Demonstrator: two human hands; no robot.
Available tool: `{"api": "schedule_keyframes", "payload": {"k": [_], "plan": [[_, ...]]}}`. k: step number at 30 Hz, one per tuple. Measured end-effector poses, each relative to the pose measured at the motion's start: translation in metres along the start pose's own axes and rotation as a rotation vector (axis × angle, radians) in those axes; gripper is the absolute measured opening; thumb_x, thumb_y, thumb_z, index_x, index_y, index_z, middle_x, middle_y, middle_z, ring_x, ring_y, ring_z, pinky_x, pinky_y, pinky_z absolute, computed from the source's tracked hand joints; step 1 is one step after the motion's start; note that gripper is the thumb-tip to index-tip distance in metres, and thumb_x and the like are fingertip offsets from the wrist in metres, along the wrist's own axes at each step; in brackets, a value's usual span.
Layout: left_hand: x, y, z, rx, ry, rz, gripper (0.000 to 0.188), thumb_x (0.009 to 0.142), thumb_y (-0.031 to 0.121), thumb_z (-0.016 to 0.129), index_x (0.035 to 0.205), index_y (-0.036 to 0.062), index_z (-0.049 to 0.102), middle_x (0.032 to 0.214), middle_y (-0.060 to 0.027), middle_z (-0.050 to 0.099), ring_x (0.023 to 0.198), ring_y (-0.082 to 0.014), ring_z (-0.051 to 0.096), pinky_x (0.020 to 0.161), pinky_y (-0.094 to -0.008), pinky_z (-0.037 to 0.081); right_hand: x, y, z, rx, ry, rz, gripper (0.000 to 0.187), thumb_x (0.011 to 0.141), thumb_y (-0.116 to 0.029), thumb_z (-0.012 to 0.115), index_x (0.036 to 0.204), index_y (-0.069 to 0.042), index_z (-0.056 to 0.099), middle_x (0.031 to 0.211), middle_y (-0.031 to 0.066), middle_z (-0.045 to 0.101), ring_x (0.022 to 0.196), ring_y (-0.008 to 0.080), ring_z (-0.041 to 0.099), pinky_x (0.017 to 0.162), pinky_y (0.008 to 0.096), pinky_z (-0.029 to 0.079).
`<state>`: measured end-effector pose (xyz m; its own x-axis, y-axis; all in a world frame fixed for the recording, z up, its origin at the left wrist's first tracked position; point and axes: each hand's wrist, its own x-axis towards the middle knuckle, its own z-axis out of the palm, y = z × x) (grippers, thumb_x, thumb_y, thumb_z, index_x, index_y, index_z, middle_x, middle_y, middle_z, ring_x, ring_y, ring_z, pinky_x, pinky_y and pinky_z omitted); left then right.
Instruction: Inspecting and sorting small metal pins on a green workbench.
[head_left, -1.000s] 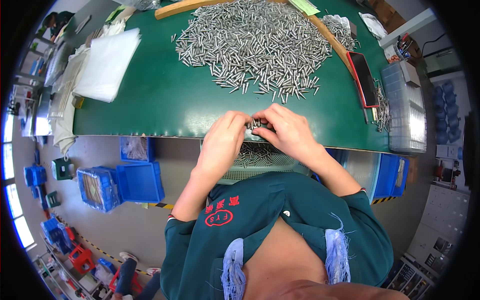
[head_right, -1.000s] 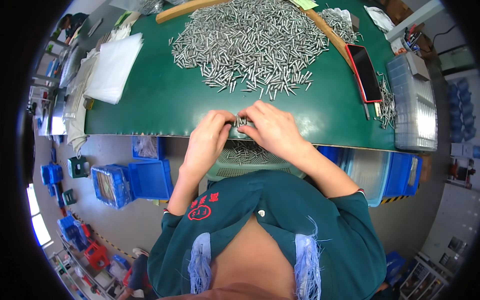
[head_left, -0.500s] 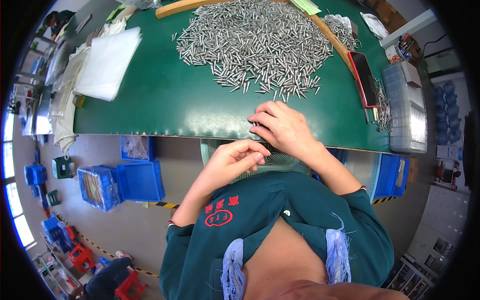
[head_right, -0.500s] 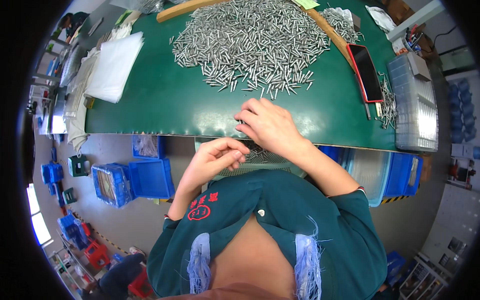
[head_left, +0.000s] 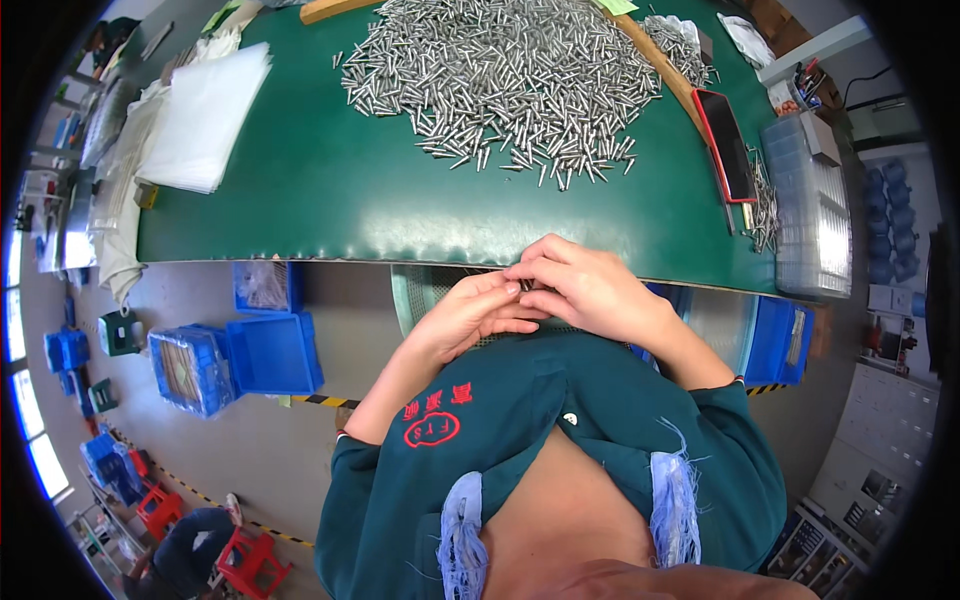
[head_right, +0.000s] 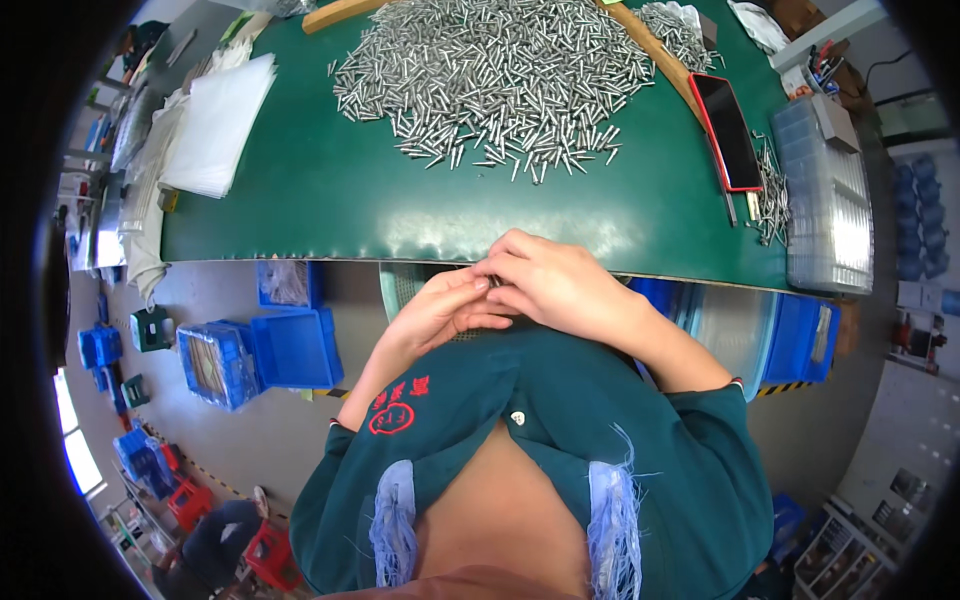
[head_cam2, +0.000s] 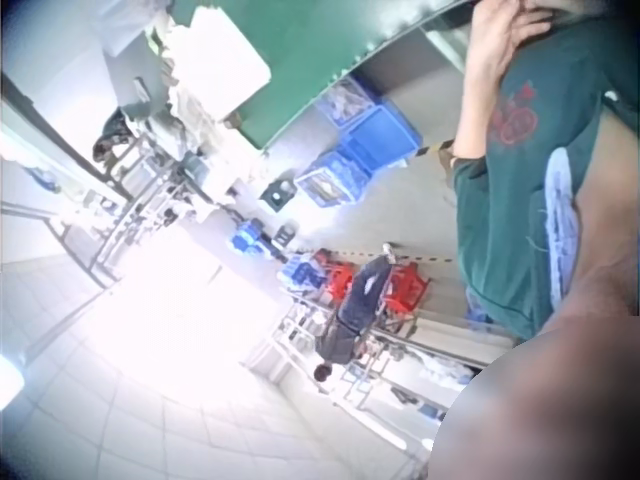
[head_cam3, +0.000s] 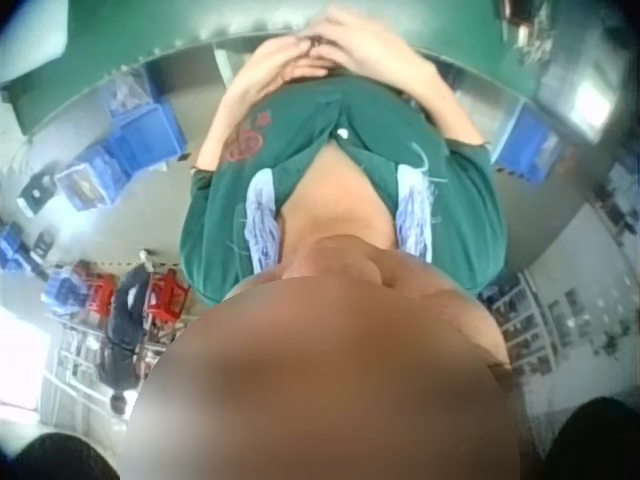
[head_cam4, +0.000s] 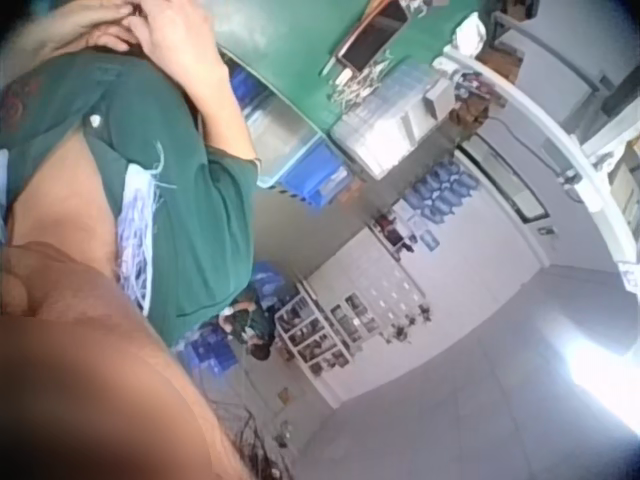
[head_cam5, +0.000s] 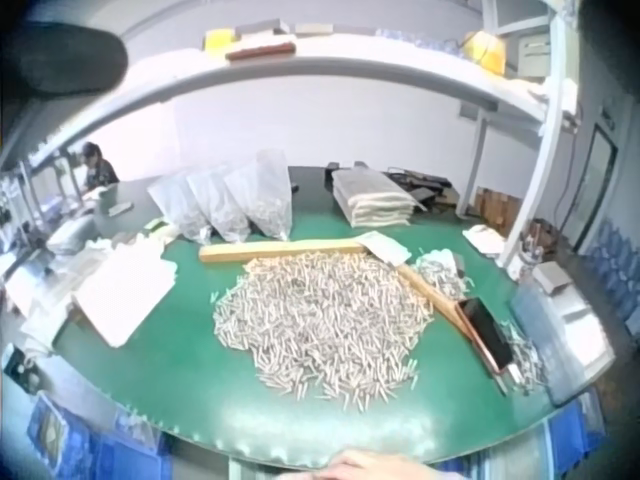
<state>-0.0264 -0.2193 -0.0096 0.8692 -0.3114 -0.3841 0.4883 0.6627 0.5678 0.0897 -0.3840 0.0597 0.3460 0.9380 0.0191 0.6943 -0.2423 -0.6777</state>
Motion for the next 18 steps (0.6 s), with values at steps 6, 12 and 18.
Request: {"api": "schedule_keyframes", "payload": {"k": [6,12,18], "plan": [[-0.003,0.007,0.014,0.271,0.098,0.031,0.032,0.101,0.019,0.044,0.123,-0.0022,0.053,0.110,-0.0119,0.064,0.101,-0.0202,0.065,0.085,-0.0301,0.053,0.000,0.000,0.001,0.103,0.026,0.063,0.033,0.085,-0.009,0.063,0.118,-0.011,0.060,0.100,0.0069,0.059,0.085,0.0238,0.064,0.071,0.0346,0.052],[-0.011,0.022,0.025,0.463,0.172,0.138,0.028,0.099,0.014,0.046,0.119,-0.0029,0.057,0.104,-0.0119,0.066,0.094,-0.0176,0.066,0.082,-0.0283,0.054,0.002,0.001,-0.002,0.178,0.084,-0.001,0.041,0.084,-0.001,0.061,0.124,-0.010,0.057,0.098,0.0075,0.059,0.083,0.0187,0.062,0.070,0.0308,0.051],[-0.009,0.029,0.027,0.484,0.174,0.123,0.025,0.098,0.013,0.048,0.113,-0.0028,0.059,0.098,-0.0107,0.068,0.090,-0.0158,0.067,0.079,-0.0273,0.054,0.001,0.001,-0.003,0.289,0.134,0.046,0.040,0.085,0.000,0.058,0.124,-0.008,0.058,0.098,0.0058,0.059,0.084,0.0144,0.061,0.069,0.0270,0.050]]}}
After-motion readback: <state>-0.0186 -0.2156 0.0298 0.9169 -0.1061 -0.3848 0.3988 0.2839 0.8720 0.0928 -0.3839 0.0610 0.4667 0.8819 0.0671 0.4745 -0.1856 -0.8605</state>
